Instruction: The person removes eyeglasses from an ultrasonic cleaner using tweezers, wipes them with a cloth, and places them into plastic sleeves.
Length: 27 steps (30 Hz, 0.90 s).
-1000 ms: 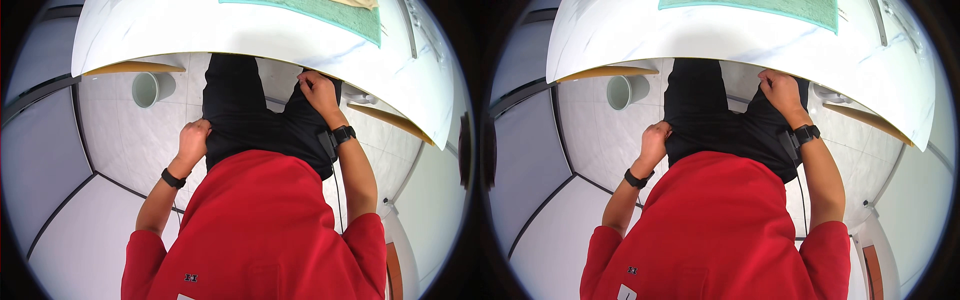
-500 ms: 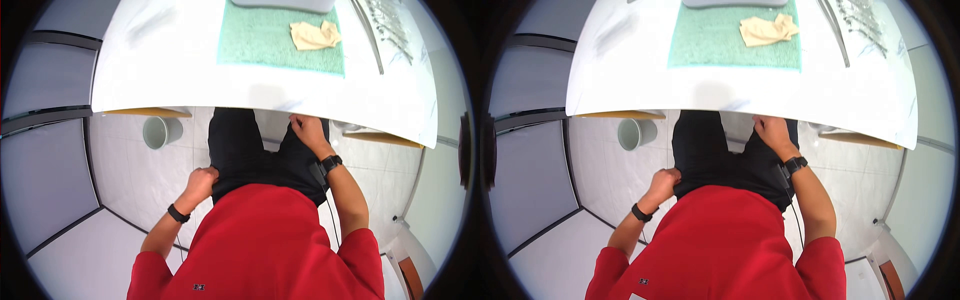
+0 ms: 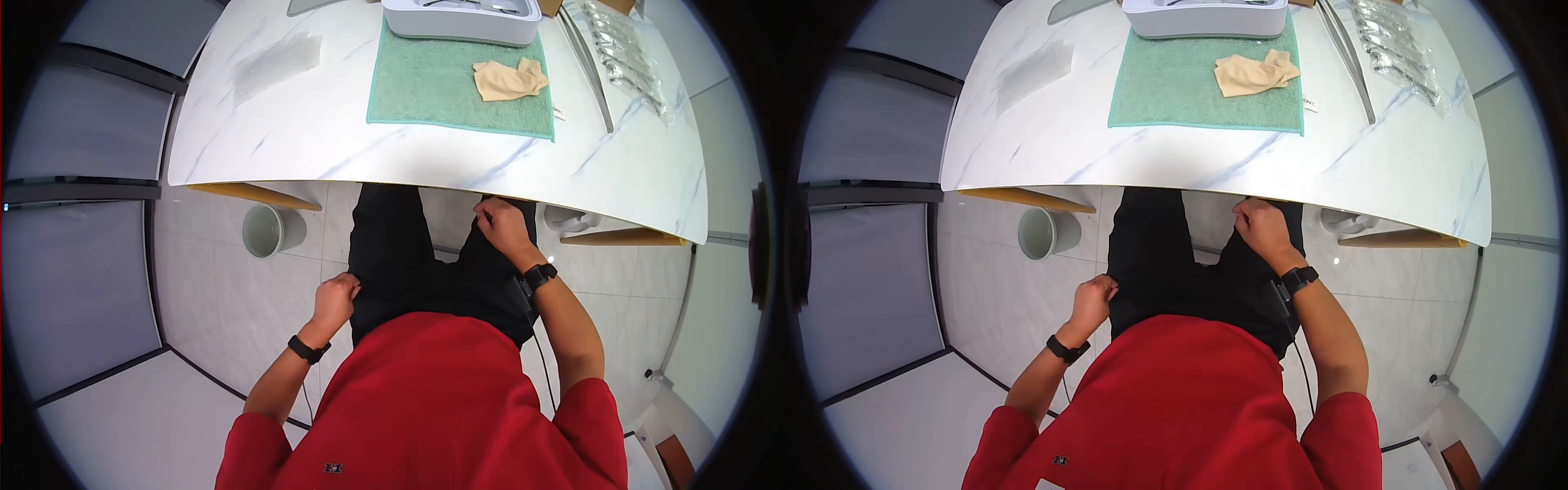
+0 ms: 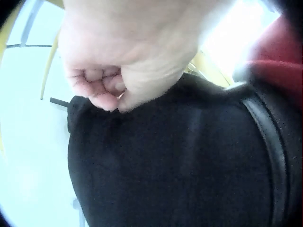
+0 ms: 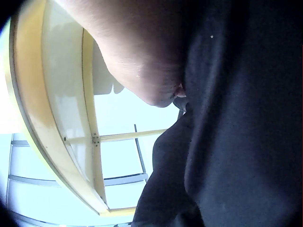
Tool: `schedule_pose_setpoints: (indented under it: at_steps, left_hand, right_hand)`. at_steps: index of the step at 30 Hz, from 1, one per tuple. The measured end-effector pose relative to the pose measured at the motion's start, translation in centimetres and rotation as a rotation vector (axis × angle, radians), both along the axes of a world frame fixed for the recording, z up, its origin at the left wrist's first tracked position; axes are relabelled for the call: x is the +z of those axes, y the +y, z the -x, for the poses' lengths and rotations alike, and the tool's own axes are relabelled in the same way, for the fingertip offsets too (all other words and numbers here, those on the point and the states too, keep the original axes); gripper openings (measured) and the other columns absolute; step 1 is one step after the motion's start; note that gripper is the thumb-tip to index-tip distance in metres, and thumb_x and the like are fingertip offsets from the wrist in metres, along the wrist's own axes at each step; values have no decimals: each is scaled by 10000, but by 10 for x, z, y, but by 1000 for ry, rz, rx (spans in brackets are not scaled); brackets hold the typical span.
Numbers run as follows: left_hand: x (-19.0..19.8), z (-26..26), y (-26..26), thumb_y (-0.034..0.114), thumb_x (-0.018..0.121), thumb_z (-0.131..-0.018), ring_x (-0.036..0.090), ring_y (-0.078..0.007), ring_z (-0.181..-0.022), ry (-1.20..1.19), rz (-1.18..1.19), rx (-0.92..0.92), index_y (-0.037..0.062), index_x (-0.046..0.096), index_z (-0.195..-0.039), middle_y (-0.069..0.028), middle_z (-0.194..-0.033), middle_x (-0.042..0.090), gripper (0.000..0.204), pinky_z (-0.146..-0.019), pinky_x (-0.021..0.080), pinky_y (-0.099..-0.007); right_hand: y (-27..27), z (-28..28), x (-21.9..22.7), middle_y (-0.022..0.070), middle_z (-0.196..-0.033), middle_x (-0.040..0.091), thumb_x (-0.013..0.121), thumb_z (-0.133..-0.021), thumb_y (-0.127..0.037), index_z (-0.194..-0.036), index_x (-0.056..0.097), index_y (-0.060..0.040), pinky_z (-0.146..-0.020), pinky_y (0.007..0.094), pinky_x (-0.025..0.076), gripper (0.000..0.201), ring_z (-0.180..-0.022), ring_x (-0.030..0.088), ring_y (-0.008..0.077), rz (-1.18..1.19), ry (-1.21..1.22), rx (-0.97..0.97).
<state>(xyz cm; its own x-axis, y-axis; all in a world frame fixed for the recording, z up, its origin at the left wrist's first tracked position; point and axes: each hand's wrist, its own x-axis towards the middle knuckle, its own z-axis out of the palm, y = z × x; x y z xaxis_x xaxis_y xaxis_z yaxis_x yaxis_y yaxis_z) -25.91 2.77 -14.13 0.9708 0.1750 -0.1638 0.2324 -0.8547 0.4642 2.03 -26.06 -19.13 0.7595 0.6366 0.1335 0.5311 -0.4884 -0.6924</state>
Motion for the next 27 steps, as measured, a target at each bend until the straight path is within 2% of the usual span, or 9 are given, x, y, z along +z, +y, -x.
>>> schedule_pose_setpoints:
  at_steps: [5, 7, 10, 14, 16, 20, 23, 25, 27]
  left_hand:
    - [22, 8, 9, -1, 773, -788, 643, -322, -681, 112, 176, 60, 32, 706, -935, -125, -818, 662, 165, -626, 518, -396]
    - [20, 15, 10, -52, 768, -790, 572, -243, -608, 114, 380, 84, 5, 703, -982, -105, -729, 597, 211, -618, 500, -351]
    - [7, 24, 9, -86, 721, -831, 471, -166, -606, 195, 502, 219, -26, 682, -971, -89, -664, 483, 157, -653, 498, -314]
    - [6, 24, 7, -121, 680, -843, 388, -107, -643, 197, 538, 223, -53, 654, -930, -35, -644, 402, 113, -666, 479, -282]
    - [6, 27, 11, -152, 632, -844, 376, -76, -659, 224, 722, 151, -63, 640, -902, 14, -646, 382, 107, -661, 453, -260]
    - [22, 30, 15, -159, 605, -854, 384, -57, -679, 379, 733, 125, -70, 632, -894, 40, -652, 375, 101, -676, 460, -243]
    - [26, 28, 12, -125, 620, -884, 397, -57, -667, 490, 696, 85, -69, 626, -874, 24, -637, 393, 58, -678, 471, -245]
    - [1, 42, 9, -73, 661, -904, 412, -68, -633, 210, 654, 182, -61, 648, -881, 3, -611, 422, 29, -646, 464, -250]
    - [2, 39, -2, -46, 685, -906, 420, -76, -620, 88, 580, 245, -54, 668, -903, -11, -620, 450, 18, -622, 445, -254]
  right_hand:
    - [-8, -8, 7, 138, -868, 687, 742, -781, -126, -889, 720, -47, -827, 444, 523, 136, -911, 661, 340, 116, -215, 149]
    - [-13, -19, 5, 153, -970, 698, 767, -778, -215, -947, 721, -50, -919, 464, 487, 241, -995, 648, 354, 265, -169, 170]
    - [-21, -32, -18, 189, -1145, 681, 730, -817, -399, -1184, 703, -72, -1023, 504, 430, 492, -1133, 606, 369, 486, -362, 25]
    - [-19, -38, -23, 204, -1156, 680, 709, -838, -416, -1226, 695, -83, -1035, 500, 424, 511, -1152, 597, 381, 504, -357, -7]
    - [-18, -34, -21, 213, -1186, 673, 703, -844, -412, -1234, 680, -58, -1065, 499, 405, 526, -1165, 589, 397, 588, -335, -76]
    - [-26, -38, -42, 221, -1176, 675, 695, -848, -419, -1231, 669, -29, -1030, 521, 433, 547, -1139, 599, 411, 485, -182, -230]
    - [-35, -37, -49, 192, -1100, 692, 709, -840, -399, -1148, 670, -9, -942, 520, 488, 498, -1067, 622, 406, 328, -511, -337]
    - [-34, -29, -34, 166, -1021, 692, 731, -824, -349, -1028, 667, -31, -856, 501, 519, 383, -1008, 631, 390, 277, -157, -321]
    - [-25, -20, -13, 158, -986, 683, 747, -807, -301, -945, 646, -43, -846, 473, 521, 310, -999, 627, 376, 286, -92, -324]
